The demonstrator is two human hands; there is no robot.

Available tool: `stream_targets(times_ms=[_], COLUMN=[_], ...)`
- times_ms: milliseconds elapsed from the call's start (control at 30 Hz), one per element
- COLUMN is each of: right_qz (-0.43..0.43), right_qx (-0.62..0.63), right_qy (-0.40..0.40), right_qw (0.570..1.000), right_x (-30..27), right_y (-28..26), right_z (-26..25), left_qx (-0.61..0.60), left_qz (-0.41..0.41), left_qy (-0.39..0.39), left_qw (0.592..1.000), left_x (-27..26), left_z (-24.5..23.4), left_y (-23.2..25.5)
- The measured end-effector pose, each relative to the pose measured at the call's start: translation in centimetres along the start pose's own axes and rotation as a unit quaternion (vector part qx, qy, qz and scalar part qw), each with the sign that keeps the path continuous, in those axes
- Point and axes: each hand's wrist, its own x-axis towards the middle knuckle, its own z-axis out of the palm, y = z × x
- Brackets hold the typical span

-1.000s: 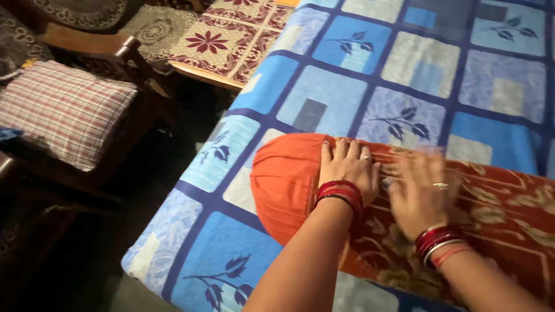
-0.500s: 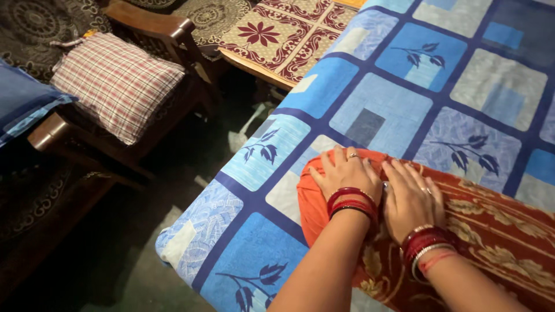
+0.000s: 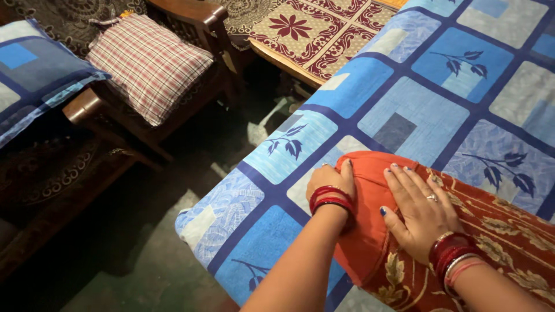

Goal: The person picks up a cylindrical orange pillow with gold embroidery and places it on a bed. They smooth and adjust the pillow repeatedly with both hands, then place a second similar pillow beside it and continue smoothing both.

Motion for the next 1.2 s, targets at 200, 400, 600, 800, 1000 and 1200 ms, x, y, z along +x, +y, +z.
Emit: stream_targets(times_ms=[200,400,600,800,1000,1200], right_qz=[0.012,0.008,-0.06,-0.033,0.071,0.062], right_qx=[0.025,0.021,0.006,0.018,-0.016,0.008], right_qy=[0.006,0.007,-0.006,-0.037,-0.036,-0.001], right_qw=[1.0,1.0,0.998,0.999,0.997,0.998], right_x=[-0.4,-0.5,-0.1,0.8,1.5,0.9], right_y=[0.3,0.2,-0.2,0.2,0.1,-0.6], right_z=[0.5,0.2,-0.3,0.2,1.9,1.7], left_qx=[-0.051,-0.11,-0.038,0.052,-0.086,-0.534], left_qz=[0.018,-0.052,-0.018,-0.072,-0.211,-0.232], left_qy=[0.078,-0.03,-0.041,-0.175,-0.184,-0.235], left_qw=[0.995,0.992,0.998,0.981,0.956,0.778], left_x=[1.3,2.4,0.0,0.6,4.4,9.1], left_z=[2.2,0.1,-1.8,-2.3,4.6,8.5], left_y=[-1.4,-3.3,-1.6,1.3,-0.4,-5.5])
